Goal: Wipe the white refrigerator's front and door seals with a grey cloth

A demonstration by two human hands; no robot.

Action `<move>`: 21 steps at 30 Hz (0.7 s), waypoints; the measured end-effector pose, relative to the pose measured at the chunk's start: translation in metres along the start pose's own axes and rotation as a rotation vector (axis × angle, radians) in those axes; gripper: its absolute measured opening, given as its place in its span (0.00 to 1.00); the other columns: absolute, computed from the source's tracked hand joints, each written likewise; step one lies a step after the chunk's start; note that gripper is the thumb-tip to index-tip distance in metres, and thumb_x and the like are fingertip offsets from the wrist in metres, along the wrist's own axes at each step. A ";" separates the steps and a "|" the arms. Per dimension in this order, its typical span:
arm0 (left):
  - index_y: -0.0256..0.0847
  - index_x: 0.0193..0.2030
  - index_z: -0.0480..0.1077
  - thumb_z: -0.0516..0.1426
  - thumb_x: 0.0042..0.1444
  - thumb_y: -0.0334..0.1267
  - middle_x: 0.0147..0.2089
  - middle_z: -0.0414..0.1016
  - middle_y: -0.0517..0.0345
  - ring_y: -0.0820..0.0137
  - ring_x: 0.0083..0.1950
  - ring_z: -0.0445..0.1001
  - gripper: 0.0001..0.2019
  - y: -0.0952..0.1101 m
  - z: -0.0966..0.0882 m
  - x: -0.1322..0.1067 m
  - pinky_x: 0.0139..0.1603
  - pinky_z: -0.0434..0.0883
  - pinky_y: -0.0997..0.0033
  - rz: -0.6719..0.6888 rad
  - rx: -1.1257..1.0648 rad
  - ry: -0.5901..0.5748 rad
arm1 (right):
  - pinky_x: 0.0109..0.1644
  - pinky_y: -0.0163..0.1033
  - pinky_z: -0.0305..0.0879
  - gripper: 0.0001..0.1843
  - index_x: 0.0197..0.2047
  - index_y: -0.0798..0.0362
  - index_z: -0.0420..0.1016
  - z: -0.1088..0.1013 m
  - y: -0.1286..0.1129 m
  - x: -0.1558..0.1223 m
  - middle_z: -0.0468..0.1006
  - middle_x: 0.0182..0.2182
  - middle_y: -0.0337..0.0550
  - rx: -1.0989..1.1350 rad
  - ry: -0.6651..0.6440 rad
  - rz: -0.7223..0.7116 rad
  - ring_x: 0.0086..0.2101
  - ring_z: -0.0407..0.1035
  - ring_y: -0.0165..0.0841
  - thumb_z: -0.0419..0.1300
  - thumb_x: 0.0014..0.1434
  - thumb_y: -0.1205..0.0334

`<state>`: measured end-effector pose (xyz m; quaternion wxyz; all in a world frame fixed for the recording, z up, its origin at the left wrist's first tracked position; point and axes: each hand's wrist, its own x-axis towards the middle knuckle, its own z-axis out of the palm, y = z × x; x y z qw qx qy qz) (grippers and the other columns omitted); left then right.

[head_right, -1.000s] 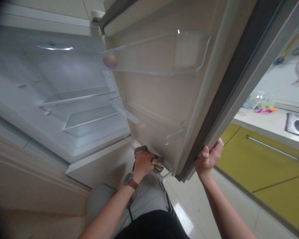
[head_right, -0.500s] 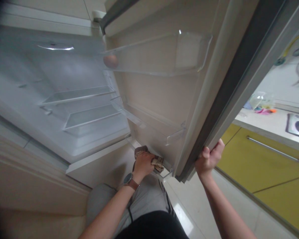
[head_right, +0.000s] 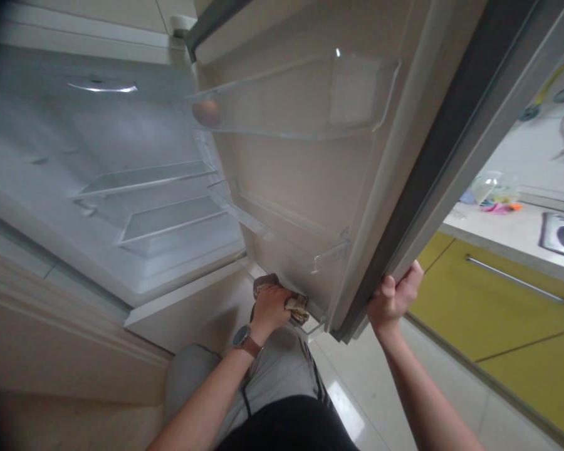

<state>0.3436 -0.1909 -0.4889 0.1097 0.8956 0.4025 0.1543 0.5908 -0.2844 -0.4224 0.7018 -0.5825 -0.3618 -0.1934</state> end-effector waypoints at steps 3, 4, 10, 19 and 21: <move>0.41 0.37 0.82 0.59 0.55 0.35 0.40 0.84 0.47 0.56 0.48 0.80 0.09 0.000 0.000 0.000 0.58 0.68 0.57 0.000 -0.001 0.003 | 0.48 0.43 0.61 0.43 0.55 0.59 0.72 0.000 0.001 0.000 0.69 0.40 0.45 -0.004 0.009 -0.020 0.39 0.63 0.35 0.49 0.60 0.27; 0.41 0.37 0.82 0.59 0.55 0.35 0.40 0.84 0.47 0.57 0.48 0.80 0.09 0.000 0.000 0.000 0.58 0.68 0.57 0.002 0.000 0.006 | 0.48 0.43 0.60 0.43 0.56 0.59 0.72 0.000 0.001 0.000 0.69 0.41 0.45 -0.004 0.010 -0.023 0.39 0.63 0.35 0.49 0.60 0.27; 0.41 0.38 0.82 0.60 0.55 0.36 0.40 0.84 0.48 0.57 0.47 0.80 0.09 0.000 0.001 0.000 0.57 0.68 0.57 0.005 0.004 0.006 | 0.45 0.41 0.59 0.44 0.56 0.59 0.72 -0.001 0.004 0.000 0.69 0.40 0.44 -0.006 -0.003 0.008 0.37 0.62 0.34 0.49 0.59 0.27; 0.40 0.38 0.82 0.60 0.55 0.36 0.40 0.84 0.48 0.57 0.48 0.80 0.09 -0.001 0.001 0.001 0.58 0.68 0.57 0.005 0.020 0.000 | 0.47 0.42 0.58 0.40 0.53 0.58 0.71 0.001 -0.002 0.001 0.69 0.41 0.45 0.014 0.002 -0.030 0.40 0.63 0.36 0.49 0.60 0.29; 0.40 0.38 0.82 0.60 0.54 0.36 0.41 0.84 0.48 0.57 0.48 0.80 0.09 -0.001 0.001 0.001 0.58 0.68 0.58 0.007 0.023 -0.002 | 0.47 0.42 0.58 0.40 0.53 0.58 0.71 0.000 -0.002 0.001 0.69 0.41 0.45 0.009 0.001 -0.024 0.39 0.63 0.35 0.49 0.60 0.29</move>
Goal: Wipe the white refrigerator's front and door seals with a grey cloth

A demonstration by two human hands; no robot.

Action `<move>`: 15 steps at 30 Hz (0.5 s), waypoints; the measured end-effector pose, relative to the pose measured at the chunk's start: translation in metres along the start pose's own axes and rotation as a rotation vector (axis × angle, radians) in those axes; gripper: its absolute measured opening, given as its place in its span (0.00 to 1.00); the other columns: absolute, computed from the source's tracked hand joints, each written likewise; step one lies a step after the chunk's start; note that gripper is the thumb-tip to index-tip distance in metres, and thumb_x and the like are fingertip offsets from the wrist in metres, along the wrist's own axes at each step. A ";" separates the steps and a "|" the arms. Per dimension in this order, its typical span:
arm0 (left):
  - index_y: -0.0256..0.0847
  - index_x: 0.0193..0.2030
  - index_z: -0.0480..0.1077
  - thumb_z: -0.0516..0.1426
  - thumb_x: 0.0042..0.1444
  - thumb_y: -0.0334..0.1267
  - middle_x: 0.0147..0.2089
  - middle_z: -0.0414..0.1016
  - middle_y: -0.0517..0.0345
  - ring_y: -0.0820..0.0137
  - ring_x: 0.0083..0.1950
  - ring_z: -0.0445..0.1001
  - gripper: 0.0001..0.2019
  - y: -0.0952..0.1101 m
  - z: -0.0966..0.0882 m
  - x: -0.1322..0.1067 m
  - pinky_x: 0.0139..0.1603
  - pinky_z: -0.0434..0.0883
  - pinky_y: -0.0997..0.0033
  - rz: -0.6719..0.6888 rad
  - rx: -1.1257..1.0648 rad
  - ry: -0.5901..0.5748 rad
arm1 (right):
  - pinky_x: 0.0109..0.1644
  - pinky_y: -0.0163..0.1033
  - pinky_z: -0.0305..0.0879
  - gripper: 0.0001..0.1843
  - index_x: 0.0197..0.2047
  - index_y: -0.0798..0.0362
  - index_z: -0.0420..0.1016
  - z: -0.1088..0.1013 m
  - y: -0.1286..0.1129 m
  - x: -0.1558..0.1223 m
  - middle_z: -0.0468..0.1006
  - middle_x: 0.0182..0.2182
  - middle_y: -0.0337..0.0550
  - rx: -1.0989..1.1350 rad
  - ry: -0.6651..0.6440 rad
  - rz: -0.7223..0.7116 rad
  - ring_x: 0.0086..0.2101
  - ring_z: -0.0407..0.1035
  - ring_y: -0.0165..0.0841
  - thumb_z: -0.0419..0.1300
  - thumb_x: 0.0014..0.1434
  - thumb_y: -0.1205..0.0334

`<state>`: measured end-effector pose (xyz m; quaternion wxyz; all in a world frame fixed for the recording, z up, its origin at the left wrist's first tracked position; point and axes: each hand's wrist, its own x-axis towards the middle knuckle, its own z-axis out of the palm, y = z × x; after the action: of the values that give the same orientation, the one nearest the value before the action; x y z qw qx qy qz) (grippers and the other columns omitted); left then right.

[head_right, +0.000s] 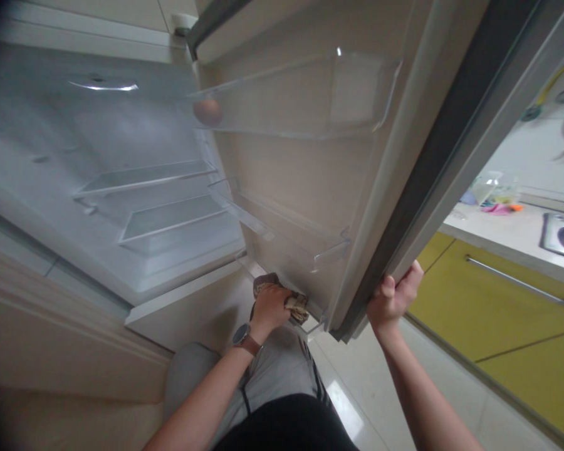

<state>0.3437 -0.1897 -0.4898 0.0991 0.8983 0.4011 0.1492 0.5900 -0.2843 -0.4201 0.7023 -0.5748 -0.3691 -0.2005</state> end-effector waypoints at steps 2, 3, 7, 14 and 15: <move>0.40 0.38 0.82 0.60 0.55 0.36 0.40 0.84 0.48 0.57 0.48 0.81 0.09 0.000 -0.001 0.000 0.57 0.68 0.58 -0.003 0.002 -0.005 | 0.46 0.41 0.58 0.40 0.53 0.58 0.71 0.000 0.000 0.000 0.68 0.40 0.44 0.000 -0.004 0.018 0.38 0.62 0.35 0.49 0.59 0.28; 0.40 0.38 0.82 0.60 0.55 0.36 0.40 0.84 0.48 0.57 0.48 0.81 0.09 0.001 -0.001 0.000 0.57 0.68 0.58 -0.005 0.001 -0.008 | 0.46 0.41 0.58 0.40 0.53 0.58 0.71 0.000 0.000 0.000 0.68 0.40 0.44 -0.002 -0.007 0.029 0.38 0.62 0.34 0.49 0.59 0.28; 0.40 0.39 0.82 0.59 0.55 0.36 0.41 0.84 0.47 0.57 0.49 0.80 0.09 0.001 -0.001 0.000 0.59 0.68 0.58 -0.012 -0.008 -0.020 | 0.45 0.41 0.58 0.43 0.54 0.57 0.70 -0.001 -0.001 -0.001 0.68 0.39 0.44 -0.034 -0.018 0.062 0.37 0.61 0.34 0.48 0.57 0.26; 0.41 0.38 0.82 0.60 0.55 0.36 0.40 0.84 0.48 0.57 0.49 0.80 0.09 0.000 0.001 -0.001 0.59 0.68 0.58 -0.012 -0.021 0.002 | 0.45 0.41 0.57 0.42 0.53 0.57 0.71 -0.001 0.001 -0.001 0.67 0.39 0.44 -0.024 -0.005 0.059 0.38 0.62 0.35 0.48 0.57 0.26; 0.41 0.38 0.82 0.60 0.55 0.36 0.40 0.84 0.48 0.57 0.49 0.80 0.09 0.000 0.001 -0.001 0.59 0.68 0.58 -0.009 -0.022 -0.001 | 0.45 0.41 0.57 0.42 0.53 0.57 0.71 -0.001 0.002 -0.001 0.68 0.40 0.44 -0.020 -0.004 0.055 0.38 0.62 0.35 0.49 0.58 0.26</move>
<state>0.3433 -0.1902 -0.4905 0.1100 0.8953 0.4037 0.1529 0.5914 -0.2849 -0.4225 0.7009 -0.5921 -0.3527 -0.1838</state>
